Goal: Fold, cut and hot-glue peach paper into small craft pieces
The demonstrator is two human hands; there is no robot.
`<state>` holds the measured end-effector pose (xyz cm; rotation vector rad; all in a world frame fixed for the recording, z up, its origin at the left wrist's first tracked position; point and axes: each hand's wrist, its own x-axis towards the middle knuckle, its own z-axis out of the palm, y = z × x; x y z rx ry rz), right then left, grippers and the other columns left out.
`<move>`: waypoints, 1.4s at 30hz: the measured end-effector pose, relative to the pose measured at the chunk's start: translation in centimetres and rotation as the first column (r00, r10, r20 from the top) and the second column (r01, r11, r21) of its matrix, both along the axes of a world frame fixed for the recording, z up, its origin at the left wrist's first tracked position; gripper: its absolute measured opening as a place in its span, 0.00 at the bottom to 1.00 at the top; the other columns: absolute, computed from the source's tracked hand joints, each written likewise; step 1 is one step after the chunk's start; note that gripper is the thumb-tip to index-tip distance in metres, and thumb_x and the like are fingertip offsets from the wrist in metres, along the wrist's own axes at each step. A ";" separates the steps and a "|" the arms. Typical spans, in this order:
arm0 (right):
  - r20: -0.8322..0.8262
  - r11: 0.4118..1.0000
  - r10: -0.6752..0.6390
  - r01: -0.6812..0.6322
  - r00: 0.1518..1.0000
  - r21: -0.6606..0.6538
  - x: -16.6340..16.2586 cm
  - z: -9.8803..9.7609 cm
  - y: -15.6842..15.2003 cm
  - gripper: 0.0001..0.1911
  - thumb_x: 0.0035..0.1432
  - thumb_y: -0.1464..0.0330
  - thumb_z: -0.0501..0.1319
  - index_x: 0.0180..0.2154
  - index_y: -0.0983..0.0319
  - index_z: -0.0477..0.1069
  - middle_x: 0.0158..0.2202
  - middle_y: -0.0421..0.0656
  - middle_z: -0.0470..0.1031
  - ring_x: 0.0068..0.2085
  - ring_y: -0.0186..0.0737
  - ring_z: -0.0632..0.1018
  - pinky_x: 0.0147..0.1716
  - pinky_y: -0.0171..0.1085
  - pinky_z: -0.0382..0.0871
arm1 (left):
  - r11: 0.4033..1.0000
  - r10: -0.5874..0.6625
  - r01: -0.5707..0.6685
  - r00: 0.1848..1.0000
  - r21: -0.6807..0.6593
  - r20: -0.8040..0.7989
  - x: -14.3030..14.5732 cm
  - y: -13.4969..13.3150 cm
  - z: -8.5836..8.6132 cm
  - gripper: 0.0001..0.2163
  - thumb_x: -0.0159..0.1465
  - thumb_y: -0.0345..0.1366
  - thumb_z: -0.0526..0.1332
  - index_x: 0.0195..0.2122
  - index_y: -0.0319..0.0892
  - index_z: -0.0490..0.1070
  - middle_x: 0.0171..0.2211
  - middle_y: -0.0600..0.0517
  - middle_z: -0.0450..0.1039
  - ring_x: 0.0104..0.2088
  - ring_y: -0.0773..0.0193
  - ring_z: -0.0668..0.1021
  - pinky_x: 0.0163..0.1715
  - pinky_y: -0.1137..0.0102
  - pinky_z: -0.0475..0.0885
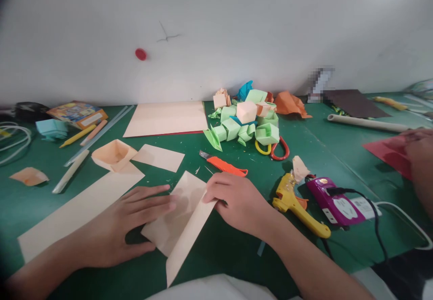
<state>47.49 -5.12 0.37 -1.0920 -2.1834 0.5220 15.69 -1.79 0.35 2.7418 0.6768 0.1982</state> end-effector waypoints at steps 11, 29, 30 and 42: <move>-0.163 0.985 -0.090 0.112 0.982 0.133 -0.2 -0.2 0.3 0.12 0.60 0.80 0.59 0.37 0.57 0.75 0.38 0.41 0.80 0.40 0.37 0.82 0.40 0.35 0.76 | 0.914 -0.121 0.017 0.965 0.406 0.233 -0.7 1.1 -0.9 0.16 0.66 0.27 0.62 0.53 0.49 0.75 0.58 0.50 0.76 0.61 0.51 0.73 0.55 0.57 0.72; -0.270 0.985 -0.136 0.159 0.953 0.066 -0.7 -0.7 0.5 0.11 0.58 0.80 0.62 0.34 0.58 0.77 0.37 0.39 0.81 0.39 0.35 0.81 0.40 0.34 0.75 | 0.964 -0.029 -0.004 0.992 0.264 0.120 -1.1 0.9 -0.2 0.33 0.60 0.27 0.57 0.68 0.51 0.62 0.68 0.49 0.63 0.66 0.45 0.67 0.60 0.51 0.68; -0.279 0.987 -0.130 0.153 0.951 0.059 -0.7 -0.6 0.5 0.11 0.58 0.80 0.62 0.34 0.58 0.77 0.37 0.39 0.81 0.39 0.35 0.81 0.40 0.34 0.75 | 0.955 -0.040 0.002 0.992 0.295 0.123 -1.2 1.0 -0.3 0.32 0.61 0.27 0.57 0.67 0.51 0.63 0.68 0.49 0.64 0.66 0.46 0.68 0.59 0.51 0.68; 0.227 0.961 0.001 -0.064 0.974 0.269 -1.6 -0.8 -0.3 0.17 0.61 0.76 0.63 0.45 0.50 0.79 0.56 0.40 0.76 0.57 0.52 0.69 0.54 0.53 0.59 | 0.855 -0.087 0.006 0.987 0.519 0.131 -1.4 0.9 -0.9 0.26 0.63 0.18 0.51 0.58 0.45 0.72 0.60 0.51 0.75 0.60 0.53 0.74 0.56 0.57 0.67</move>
